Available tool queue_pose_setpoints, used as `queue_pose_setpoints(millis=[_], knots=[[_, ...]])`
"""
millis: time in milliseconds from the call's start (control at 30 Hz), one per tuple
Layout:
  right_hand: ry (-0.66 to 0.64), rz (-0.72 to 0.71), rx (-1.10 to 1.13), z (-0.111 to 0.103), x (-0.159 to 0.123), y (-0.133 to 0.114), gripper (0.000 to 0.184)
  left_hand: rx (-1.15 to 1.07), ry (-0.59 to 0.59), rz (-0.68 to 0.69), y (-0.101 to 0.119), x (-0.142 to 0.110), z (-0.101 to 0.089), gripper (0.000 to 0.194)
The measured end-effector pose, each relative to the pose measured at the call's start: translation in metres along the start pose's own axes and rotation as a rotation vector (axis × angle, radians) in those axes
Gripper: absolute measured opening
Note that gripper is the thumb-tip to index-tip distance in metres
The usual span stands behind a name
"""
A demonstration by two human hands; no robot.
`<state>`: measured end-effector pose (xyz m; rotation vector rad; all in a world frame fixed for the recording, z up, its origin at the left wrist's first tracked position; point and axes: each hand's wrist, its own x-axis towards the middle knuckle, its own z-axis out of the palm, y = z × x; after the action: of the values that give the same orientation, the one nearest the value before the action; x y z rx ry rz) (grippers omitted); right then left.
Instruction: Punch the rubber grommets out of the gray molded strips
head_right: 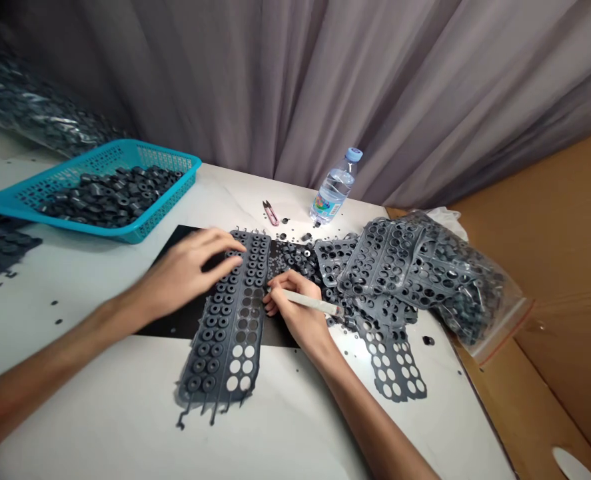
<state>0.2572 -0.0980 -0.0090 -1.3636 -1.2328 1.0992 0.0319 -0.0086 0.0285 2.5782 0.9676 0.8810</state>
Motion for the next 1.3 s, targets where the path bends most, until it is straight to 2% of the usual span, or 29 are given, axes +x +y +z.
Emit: queue_pose_setpoints(millis=[67, 133, 300, 400, 500, 667, 1167, 1300], knots=[[-0.027, 0.005, 0.003, -0.001, 0.001, 0.0, 0.018, -0.019, -0.164, 0.011, 0.013, -0.005, 0.014, 0.021], [-0.039, 0.007, -0.004, -0.002, 0.001, -0.001, 0.018, -0.006, -0.261, 0.019, 0.014, -0.013, 0.018, 0.021], [-0.054, 0.01, -0.023, 0.0, -0.002, -0.002, 0.018, -0.006, -0.355, 0.025, 0.004, -0.022, 0.006, 0.029], [-0.038, -0.014, -0.039, 0.002, -0.004, -0.003, 0.017, 0.031, -0.332, 0.037, 0.007, -0.02, 0.005, 0.028], [-0.034, -0.035, -0.054, 0.005, -0.005, -0.003, 0.016, 0.049, -0.281, 0.069, 0.011, -0.019, 0.013, 0.021], [-0.058, -0.005, -0.064, 0.006, -0.003, -0.001, 0.014, -0.003, -0.26, 0.083, 0.01, -0.018, 0.024, 0.019], [-0.07, -0.004, -0.083, 0.006, 0.0, 0.001, 0.016, 0.056, -0.252, 0.131, 0.009, -0.016, 0.023, 0.02], [-0.093, -0.012, -0.12, 0.007, -0.001, -0.002, 0.014, 0.111, -0.239, 0.15, 0.013, -0.019, 0.028, 0.02]])
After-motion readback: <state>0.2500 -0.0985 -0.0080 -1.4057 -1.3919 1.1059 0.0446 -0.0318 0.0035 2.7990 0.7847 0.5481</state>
